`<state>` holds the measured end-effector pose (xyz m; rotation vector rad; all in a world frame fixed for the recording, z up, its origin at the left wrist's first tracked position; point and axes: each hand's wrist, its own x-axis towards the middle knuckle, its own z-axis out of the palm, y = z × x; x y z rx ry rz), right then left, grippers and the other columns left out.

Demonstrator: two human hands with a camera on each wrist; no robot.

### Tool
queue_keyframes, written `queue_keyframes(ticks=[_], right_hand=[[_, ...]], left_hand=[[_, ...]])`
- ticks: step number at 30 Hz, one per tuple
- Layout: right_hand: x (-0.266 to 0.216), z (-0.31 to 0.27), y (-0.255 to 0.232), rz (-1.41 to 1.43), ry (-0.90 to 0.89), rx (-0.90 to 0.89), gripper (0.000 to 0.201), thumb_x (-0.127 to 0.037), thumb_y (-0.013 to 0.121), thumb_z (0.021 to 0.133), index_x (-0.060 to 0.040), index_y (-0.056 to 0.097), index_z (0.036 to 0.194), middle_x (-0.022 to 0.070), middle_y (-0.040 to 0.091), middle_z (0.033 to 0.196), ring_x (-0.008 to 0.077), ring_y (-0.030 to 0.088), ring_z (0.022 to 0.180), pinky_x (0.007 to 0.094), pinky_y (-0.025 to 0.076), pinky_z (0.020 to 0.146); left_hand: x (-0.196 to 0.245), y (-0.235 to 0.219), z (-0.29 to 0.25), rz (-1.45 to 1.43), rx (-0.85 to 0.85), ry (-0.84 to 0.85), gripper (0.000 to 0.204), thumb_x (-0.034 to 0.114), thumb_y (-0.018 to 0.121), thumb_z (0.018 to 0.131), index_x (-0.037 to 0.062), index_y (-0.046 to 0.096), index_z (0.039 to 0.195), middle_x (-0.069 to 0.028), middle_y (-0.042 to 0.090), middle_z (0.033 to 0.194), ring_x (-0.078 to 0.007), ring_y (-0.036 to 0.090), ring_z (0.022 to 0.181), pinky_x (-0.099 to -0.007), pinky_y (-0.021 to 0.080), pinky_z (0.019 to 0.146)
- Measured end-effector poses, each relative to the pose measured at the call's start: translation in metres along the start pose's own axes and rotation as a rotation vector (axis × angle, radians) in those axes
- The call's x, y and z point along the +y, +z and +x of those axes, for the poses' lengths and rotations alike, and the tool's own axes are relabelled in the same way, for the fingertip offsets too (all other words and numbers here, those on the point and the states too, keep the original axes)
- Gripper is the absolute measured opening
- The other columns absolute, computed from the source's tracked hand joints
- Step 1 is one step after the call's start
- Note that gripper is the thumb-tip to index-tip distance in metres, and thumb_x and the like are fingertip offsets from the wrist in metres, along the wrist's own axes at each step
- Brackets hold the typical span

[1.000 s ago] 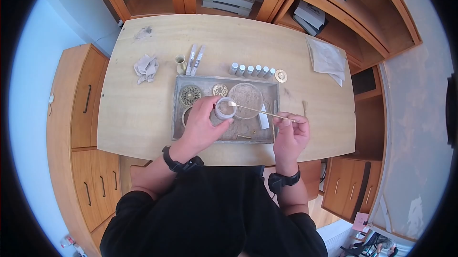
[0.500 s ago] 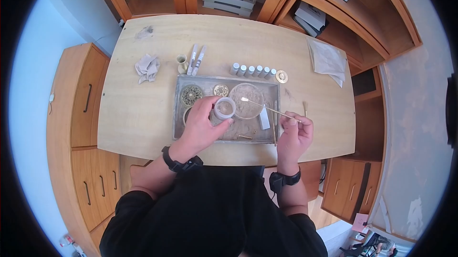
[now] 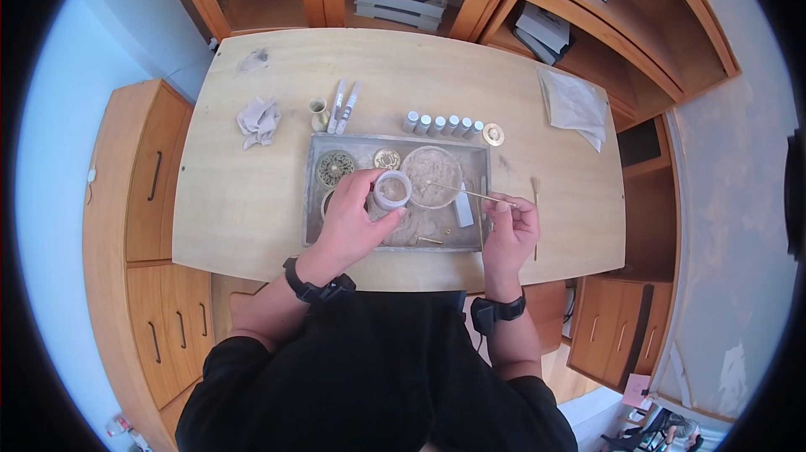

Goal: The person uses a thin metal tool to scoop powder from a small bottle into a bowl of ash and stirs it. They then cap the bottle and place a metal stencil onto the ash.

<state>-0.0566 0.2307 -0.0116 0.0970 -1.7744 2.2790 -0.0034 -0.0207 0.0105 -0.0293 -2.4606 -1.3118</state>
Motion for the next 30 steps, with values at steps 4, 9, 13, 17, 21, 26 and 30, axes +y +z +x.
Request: queue_keyframes(ticks=[4,9,13,17,21,26,30], right_hand=[[-0.003,0.001,0.003,0.011,0.005,0.033,0.008,-0.001,0.063,0.103,0.0000,0.059,0.110,0.0157,0.076,0.104,0.0158,0.073,0.088,0.0301,0.060,0.084],[-0.007,0.004,0.000,0.093,-0.008,0.057,0.009,-0.003,0.064,0.104,-0.0003,0.058,0.110,0.0170,0.074,0.104,0.0178,0.072,0.089,0.0325,0.061,0.084],[-0.024,0.005,0.003,0.242,-0.051,0.035,0.009,-0.003,0.063,0.104,-0.0011,0.057,0.110,0.0180,0.073,0.106,0.0202,0.072,0.090,0.0339,0.061,0.084],[-0.032,0.002,0.004,0.245,-0.109,-0.060,0.010,-0.001,0.062,0.103,-0.0023,0.056,0.111,0.0187,0.072,0.108,0.0211,0.072,0.091,0.0348,0.060,0.087],[-0.030,-0.006,0.012,0.090,-0.173,-0.128,0.013,0.002,0.062,0.102,-0.0029,0.057,0.113,0.0205,0.072,0.110,0.0221,0.072,0.091,0.0357,0.059,0.086],[-0.029,-0.010,0.017,-0.021,-0.200,-0.192,0.015,0.005,0.062,0.101,-0.0028,0.055,0.113,0.0207,0.072,0.110,0.0225,0.073,0.092,0.0370,0.060,0.087],[-0.031,-0.011,0.017,0.020,-0.226,-0.147,0.014,0.004,0.061,0.101,-0.0027,0.056,0.112,0.0204,0.072,0.111,0.0228,0.073,0.095,0.0365,0.060,0.087]], left_hand=[[-0.004,0.000,0.001,0.012,0.008,0.017,0.056,0.013,0.085,0.078,0.0025,0.061,0.128,-0.0166,0.067,0.121,-0.0342,0.064,0.111,-0.0431,0.053,0.096],[0.000,0.000,0.005,-0.022,-0.026,-0.001,0.058,0.017,0.085,0.080,0.0006,0.059,0.129,-0.0191,0.065,0.123,-0.0391,0.061,0.116,-0.0481,0.049,0.101],[0.002,0.003,0.009,-0.023,-0.021,0.015,0.058,0.017,0.085,0.080,0.0009,0.059,0.129,-0.0194,0.065,0.123,-0.0393,0.061,0.116,-0.0476,0.049,0.100],[0.001,0.007,0.013,0.001,-0.020,0.061,0.057,0.017,0.086,0.079,0.0015,0.060,0.128,-0.0183,0.066,0.121,-0.0378,0.062,0.113,-0.0464,0.050,0.098],[0.006,0.010,0.018,0.001,-0.011,0.079,0.057,0.017,0.087,0.077,0.0025,0.062,0.127,-0.0167,0.066,0.121,-0.0358,0.063,0.111,-0.0446,0.052,0.097],[0.006,0.012,0.019,0.026,-0.006,0.106,0.058,0.018,0.087,0.077,0.0024,0.062,0.128,-0.0167,0.067,0.122,-0.0358,0.063,0.112,-0.0446,0.052,0.097],[0.006,0.012,0.019,0.022,-0.007,0.098,0.058,0.018,0.086,0.078,0.0025,0.062,0.129,-0.0166,0.066,0.123,-0.0355,0.062,0.112,-0.0443,0.052,0.098]])
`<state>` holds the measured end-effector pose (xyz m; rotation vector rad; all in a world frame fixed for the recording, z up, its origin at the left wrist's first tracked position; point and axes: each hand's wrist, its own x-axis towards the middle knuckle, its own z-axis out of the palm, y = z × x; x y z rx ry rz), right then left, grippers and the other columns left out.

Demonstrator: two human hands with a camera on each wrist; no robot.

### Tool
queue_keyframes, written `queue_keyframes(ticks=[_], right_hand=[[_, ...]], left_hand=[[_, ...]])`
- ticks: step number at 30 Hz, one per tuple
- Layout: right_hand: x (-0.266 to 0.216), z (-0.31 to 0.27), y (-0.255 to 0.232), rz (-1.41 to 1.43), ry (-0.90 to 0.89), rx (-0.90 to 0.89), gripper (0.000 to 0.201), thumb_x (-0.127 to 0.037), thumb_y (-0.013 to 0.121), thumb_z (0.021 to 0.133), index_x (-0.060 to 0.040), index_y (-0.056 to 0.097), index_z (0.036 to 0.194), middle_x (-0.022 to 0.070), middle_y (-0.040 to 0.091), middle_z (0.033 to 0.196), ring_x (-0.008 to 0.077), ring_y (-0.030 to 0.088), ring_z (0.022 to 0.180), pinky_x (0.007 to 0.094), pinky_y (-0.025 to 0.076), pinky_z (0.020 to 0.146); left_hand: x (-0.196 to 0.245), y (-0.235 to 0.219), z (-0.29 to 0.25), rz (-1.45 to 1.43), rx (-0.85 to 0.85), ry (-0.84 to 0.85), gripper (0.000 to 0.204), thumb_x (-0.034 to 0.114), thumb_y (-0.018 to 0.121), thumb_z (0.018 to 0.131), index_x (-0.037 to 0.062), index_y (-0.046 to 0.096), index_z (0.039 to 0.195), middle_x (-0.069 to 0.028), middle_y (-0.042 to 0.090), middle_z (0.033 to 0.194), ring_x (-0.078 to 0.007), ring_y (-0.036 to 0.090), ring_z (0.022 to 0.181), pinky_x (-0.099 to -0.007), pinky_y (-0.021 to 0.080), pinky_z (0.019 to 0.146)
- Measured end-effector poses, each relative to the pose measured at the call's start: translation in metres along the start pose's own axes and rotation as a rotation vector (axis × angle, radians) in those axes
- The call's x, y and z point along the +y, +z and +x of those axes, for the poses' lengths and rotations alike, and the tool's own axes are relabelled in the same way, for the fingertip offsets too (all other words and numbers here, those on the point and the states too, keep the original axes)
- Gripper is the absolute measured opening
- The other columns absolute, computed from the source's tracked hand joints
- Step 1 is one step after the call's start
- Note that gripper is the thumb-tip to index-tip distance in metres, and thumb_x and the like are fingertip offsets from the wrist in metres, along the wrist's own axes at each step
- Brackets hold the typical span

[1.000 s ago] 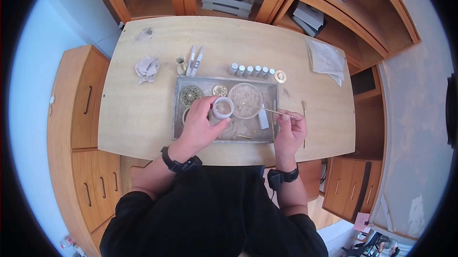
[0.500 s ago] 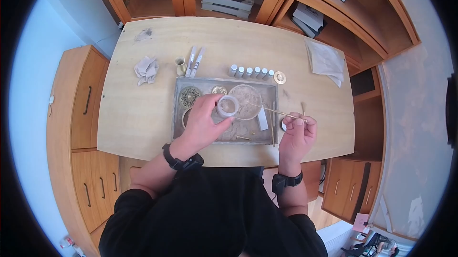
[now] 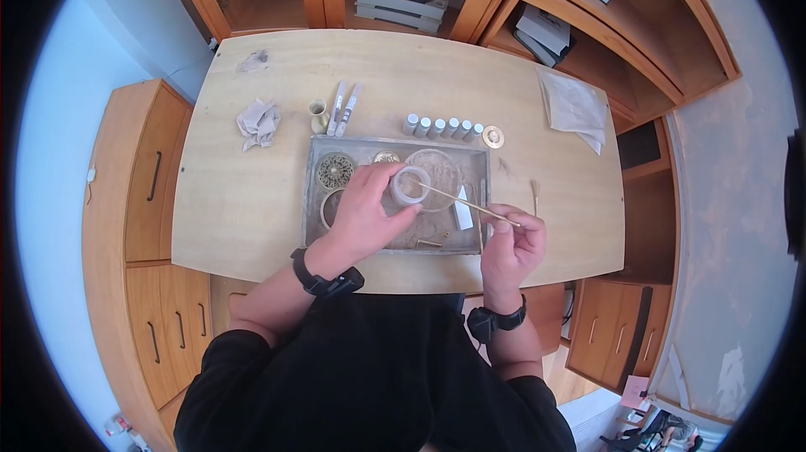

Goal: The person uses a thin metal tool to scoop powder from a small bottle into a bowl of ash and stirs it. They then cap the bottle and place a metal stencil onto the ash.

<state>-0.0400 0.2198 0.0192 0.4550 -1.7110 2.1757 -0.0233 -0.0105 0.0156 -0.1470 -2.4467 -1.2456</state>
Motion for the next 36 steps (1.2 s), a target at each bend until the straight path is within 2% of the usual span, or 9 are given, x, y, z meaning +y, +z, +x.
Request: queue_keyframes(ticks=[2,5,8,12,20,32,36], right_hand=[[0.003,0.001,-0.005,0.039,-0.048,0.052,0.013,0.004,0.061,0.102,-0.0027,0.056,0.112,0.0200,0.072,0.112,0.0229,0.073,0.096,0.0359,0.060,0.088],[0.006,0.004,-0.011,0.034,0.002,0.148,0.012,0.003,0.062,0.102,-0.0013,0.056,0.112,0.0199,0.073,0.112,0.0209,0.073,0.094,0.0343,0.060,0.088],[0.016,0.009,-0.015,-0.029,0.170,0.159,0.010,0.002,0.062,0.103,0.0003,0.058,0.112,0.0185,0.074,0.112,0.0190,0.073,0.095,0.0337,0.061,0.090],[0.031,0.010,-0.014,0.033,0.240,0.152,0.009,0.000,0.063,0.103,0.0010,0.059,0.112,0.0164,0.074,0.113,0.0164,0.073,0.095,0.0317,0.060,0.091],[0.032,0.007,-0.011,-0.006,0.283,0.074,0.008,-0.001,0.063,0.104,0.0007,0.060,0.111,0.0133,0.075,0.110,0.0141,0.072,0.095,0.0303,0.060,0.091],[0.028,0.006,-0.013,-0.002,0.329,0.110,0.006,-0.002,0.064,0.104,-0.0008,0.059,0.108,0.0133,0.075,0.104,0.0141,0.072,0.088,0.0289,0.059,0.083],[0.030,0.008,-0.017,0.048,0.285,0.146,0.007,-0.003,0.064,0.103,-0.0014,0.060,0.109,0.0153,0.075,0.104,0.0172,0.072,0.087,0.0307,0.060,0.081]], left_hand=[[0.000,-0.001,-0.001,-0.002,0.010,-0.005,0.058,0.018,0.086,0.078,0.0024,0.062,0.129,-0.0165,0.066,0.122,-0.0350,0.063,0.112,-0.0440,0.052,0.097],[-0.004,-0.003,-0.004,-0.008,0.039,-0.031,0.058,0.016,0.086,0.079,0.0022,0.062,0.129,-0.0166,0.066,0.120,-0.0336,0.064,0.111,-0.0430,0.052,0.097],[-0.007,-0.004,-0.006,-0.032,0.063,-0.088,0.057,0.014,0.086,0.079,0.0020,0.062,0.129,-0.0165,0.066,0.117,-0.0321,0.064,0.109,-0.0420,0.052,0.097],[-0.007,-0.005,-0.007,-0.025,0.080,-0.104,0.057,0.013,0.086,0.079,0.0020,0.062,0.129,-0.0163,0.066,0.116,-0.0310,0.064,0.107,-0.0414,0.052,0.095],[-0.008,-0.006,-0.008,-0.028,0.077,-0.103,0.057,0.014,0.086,0.079,0.0018,0.061,0.129,-0.0162,0.066,0.115,-0.0311,0.063,0.106,-0.0413,0.052,0.094],[-0.006,-0.006,-0.008,-0.017,0.063,-0.121,0.058,0.014,0.086,0.079,0.0013,0.061,0.130,-0.0167,0.066,0.116,-0.0320,0.063,0.107,-0.0420,0.051,0.096],[-0.007,-0.006,-0.008,-0.008,0.061,-0.122,0.058,0.015,0.086,0.079,0.0012,0.061,0.130,-0.0169,0.066,0.117,-0.0320,0.063,0.107,-0.0421,0.051,0.096]])
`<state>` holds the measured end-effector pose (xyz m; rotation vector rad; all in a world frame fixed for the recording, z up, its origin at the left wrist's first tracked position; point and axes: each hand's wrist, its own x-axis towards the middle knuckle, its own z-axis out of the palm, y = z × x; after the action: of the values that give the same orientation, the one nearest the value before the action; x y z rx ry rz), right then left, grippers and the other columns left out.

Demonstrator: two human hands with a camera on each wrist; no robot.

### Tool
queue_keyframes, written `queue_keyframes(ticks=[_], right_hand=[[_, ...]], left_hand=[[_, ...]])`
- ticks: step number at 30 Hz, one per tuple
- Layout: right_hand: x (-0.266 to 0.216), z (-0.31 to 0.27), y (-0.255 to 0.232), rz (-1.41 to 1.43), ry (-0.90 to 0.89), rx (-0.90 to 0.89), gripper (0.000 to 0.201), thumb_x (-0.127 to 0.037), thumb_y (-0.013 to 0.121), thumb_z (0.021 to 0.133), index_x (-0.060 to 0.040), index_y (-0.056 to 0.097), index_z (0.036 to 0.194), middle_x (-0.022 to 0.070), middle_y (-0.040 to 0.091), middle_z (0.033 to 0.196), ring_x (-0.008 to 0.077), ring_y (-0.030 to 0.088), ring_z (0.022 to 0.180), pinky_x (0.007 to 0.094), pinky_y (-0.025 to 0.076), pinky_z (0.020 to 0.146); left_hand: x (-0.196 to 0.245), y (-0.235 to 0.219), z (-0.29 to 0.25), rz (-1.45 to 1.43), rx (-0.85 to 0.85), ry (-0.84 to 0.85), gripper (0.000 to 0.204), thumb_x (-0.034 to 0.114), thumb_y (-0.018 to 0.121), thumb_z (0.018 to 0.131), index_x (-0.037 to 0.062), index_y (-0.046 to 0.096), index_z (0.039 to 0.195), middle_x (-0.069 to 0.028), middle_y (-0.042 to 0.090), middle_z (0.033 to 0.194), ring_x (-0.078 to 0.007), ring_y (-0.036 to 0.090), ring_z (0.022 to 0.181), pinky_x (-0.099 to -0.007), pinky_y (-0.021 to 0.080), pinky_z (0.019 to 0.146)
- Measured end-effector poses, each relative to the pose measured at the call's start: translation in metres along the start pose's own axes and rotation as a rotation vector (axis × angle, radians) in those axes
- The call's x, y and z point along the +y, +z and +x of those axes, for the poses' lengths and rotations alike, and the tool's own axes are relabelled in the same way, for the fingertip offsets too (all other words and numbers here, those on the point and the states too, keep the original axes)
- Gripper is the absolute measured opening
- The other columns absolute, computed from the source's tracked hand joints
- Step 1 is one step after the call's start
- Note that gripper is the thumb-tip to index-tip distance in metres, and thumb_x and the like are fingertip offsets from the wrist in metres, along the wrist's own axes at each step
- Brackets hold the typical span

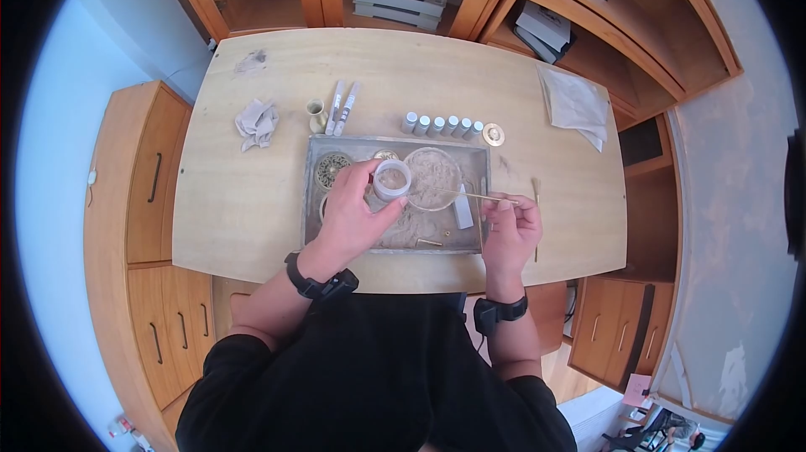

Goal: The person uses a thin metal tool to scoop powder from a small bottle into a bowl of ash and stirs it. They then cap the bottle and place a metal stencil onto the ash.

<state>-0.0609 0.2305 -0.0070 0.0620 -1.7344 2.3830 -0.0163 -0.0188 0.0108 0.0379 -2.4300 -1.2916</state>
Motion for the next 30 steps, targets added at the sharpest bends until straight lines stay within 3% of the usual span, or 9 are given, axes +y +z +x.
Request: queue_keyframes(ticks=[11,16,23,29,30], right_hand=[[-0.031,0.005,0.010,0.226,-0.107,-0.019,0.009,0.000,0.062,0.103,-0.0011,0.058,0.111,0.0182,0.074,0.107,0.0185,0.071,0.088,0.0339,0.060,0.085],[-0.027,-0.003,0.015,0.092,-0.131,-0.125,0.010,0.001,0.062,0.103,-0.0005,0.057,0.111,0.0185,0.074,0.110,0.0195,0.073,0.093,0.0339,0.060,0.089],[-0.027,-0.012,0.018,-0.030,-0.122,-0.198,0.013,0.005,0.063,0.101,-0.0008,0.056,0.111,0.0199,0.074,0.113,0.0199,0.073,0.096,0.0333,0.060,0.091],[-0.024,-0.006,0.007,0.085,-0.276,-0.080,0.012,0.003,0.062,0.102,-0.0004,0.057,0.112,0.0202,0.074,0.112,0.0198,0.073,0.096,0.0333,0.060,0.090],[-0.023,-0.005,0.004,0.059,-0.232,-0.056,0.012,0.003,0.062,0.102,-0.0003,0.057,0.112,0.0198,0.074,0.111,0.0196,0.073,0.095,0.0333,0.060,0.089]], left_hand=[[0.005,0.005,0.004,0.019,-0.045,0.062,0.057,0.015,0.086,0.078,0.0031,0.062,0.128,-0.0161,0.067,0.119,-0.0342,0.063,0.110,-0.0432,0.052,0.096],[0.007,0.007,0.004,0.009,-0.050,0.092,0.058,0.018,0.086,0.079,0.0009,0.060,0.129,-0.0176,0.067,0.118,-0.0374,0.062,0.111,-0.0467,0.050,0.097],[0.007,0.007,0.004,0.024,-0.054,0.098,0.056,0.017,0.086,0.077,0.0026,0.062,0.126,-0.0167,0.067,0.119,-0.0358,0.064,0.110,-0.0443,0.052,0.096],[0.007,0.005,0.003,0.032,-0.037,0.088,0.058,0.016,0.086,0.077,0.0029,0.062,0.128,-0.0163,0.067,0.120,-0.0351,0.064,0.111,-0.0436,0.053,0.096],[0.005,0.005,0.003,0.030,-0.036,0.078,0.058,0.016,0.086,0.078,0.0031,0.062,0.128,-0.0163,0.066,0.120,-0.0347,0.064,0.112,-0.0434,0.053,0.096]])
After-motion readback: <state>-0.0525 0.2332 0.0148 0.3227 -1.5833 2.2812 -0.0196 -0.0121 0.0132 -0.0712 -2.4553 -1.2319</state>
